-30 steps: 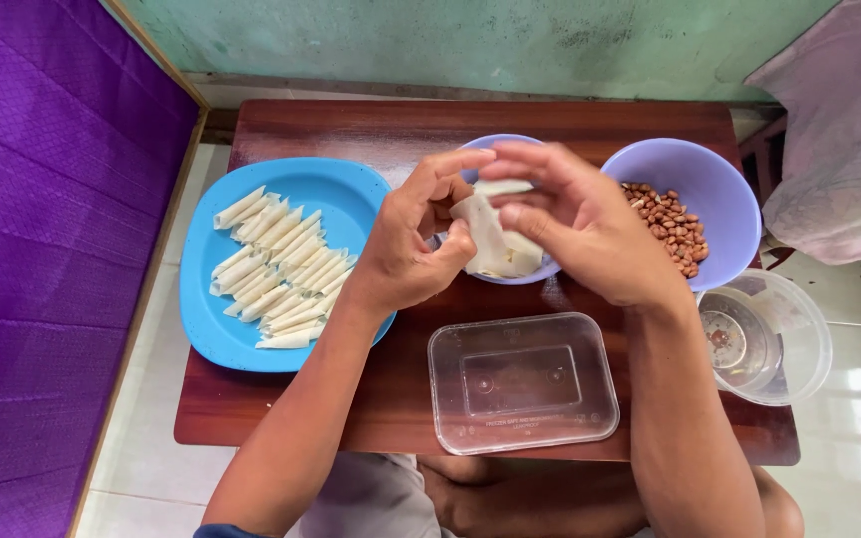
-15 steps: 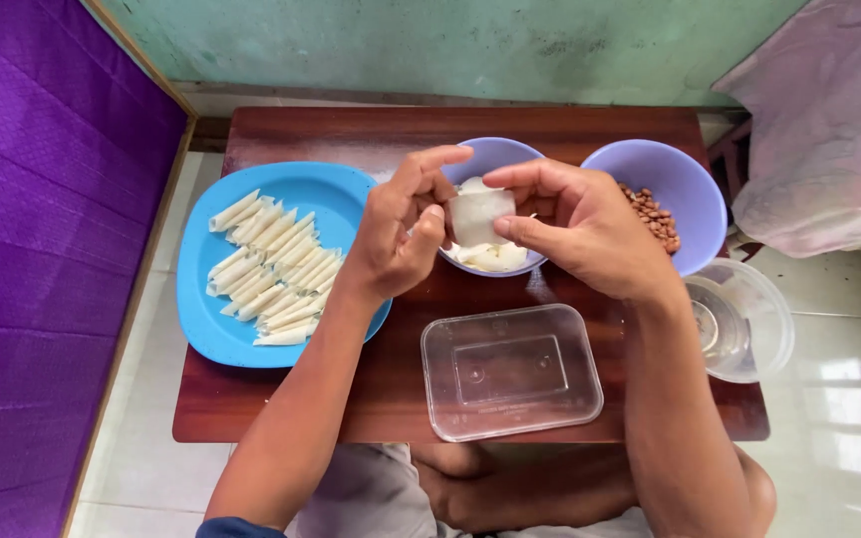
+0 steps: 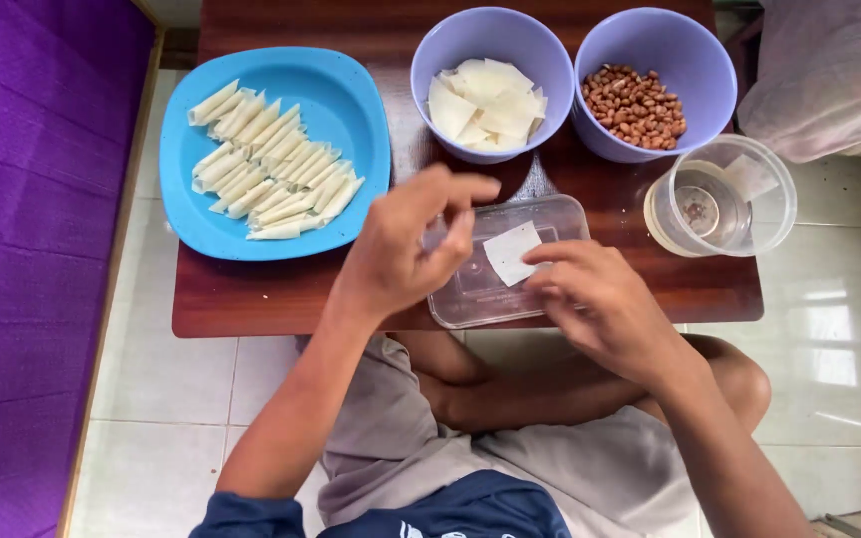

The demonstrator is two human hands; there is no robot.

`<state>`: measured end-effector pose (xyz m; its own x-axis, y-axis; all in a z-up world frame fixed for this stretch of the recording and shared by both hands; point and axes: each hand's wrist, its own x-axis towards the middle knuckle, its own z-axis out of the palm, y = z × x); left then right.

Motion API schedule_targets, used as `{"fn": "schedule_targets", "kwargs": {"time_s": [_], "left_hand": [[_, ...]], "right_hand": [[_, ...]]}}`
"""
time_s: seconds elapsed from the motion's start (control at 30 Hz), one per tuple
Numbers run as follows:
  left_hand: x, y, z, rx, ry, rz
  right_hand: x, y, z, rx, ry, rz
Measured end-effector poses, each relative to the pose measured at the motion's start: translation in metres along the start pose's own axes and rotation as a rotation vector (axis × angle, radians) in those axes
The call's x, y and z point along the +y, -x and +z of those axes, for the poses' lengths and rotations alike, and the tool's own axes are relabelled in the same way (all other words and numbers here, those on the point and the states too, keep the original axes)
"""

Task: A person manually rolls small square wrappers around individual peanuts to create tube-shaped snacks, placing the finished products on a blue plate.

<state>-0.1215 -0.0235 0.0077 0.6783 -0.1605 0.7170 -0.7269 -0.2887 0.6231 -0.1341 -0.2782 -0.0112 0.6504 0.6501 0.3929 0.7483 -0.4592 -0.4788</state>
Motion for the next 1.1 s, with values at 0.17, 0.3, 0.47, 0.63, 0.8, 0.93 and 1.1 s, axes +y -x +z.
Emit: {"fn": "schedule_targets", "kwargs": {"time_s": [0.17, 0.3, 0.47, 0.63, 0.8, 0.93, 1.1], "left_hand": [[-0.004, 0.059, 0.026, -0.076, -0.276, -0.203], [-0.007, 0.074, 0.035, -0.165, -0.446, -0.306], [-0.004, 0.07, 0.036, -0.246, -0.513, -0.305], [0.001, 0.068, 0.038, -0.281, -0.532, -0.281], [-0.003, 0.075, 0.039, -0.192, -0.534, -0.312], [-0.009, 0.075, 0.039, -0.172, -0.506, -0.307], [-0.013, 0.069, 0.041, -0.156, -0.437, -0.356]], "right_hand": [[0.011, 0.013, 0.017, 0.225, 0.074, 0.114], [0.001, 0.019, 0.033, 0.28, 0.228, 0.223], [-0.001, 0.026, 0.043, 0.313, 0.295, 0.286], [-0.001, 0.026, 0.045, 0.328, 0.339, 0.312], [-0.004, 0.024, 0.046, 0.319, 0.35, 0.33], [-0.004, 0.022, 0.046, 0.333, 0.331, 0.336], [-0.004, 0.02, 0.044, 0.315, 0.311, 0.367]]}}
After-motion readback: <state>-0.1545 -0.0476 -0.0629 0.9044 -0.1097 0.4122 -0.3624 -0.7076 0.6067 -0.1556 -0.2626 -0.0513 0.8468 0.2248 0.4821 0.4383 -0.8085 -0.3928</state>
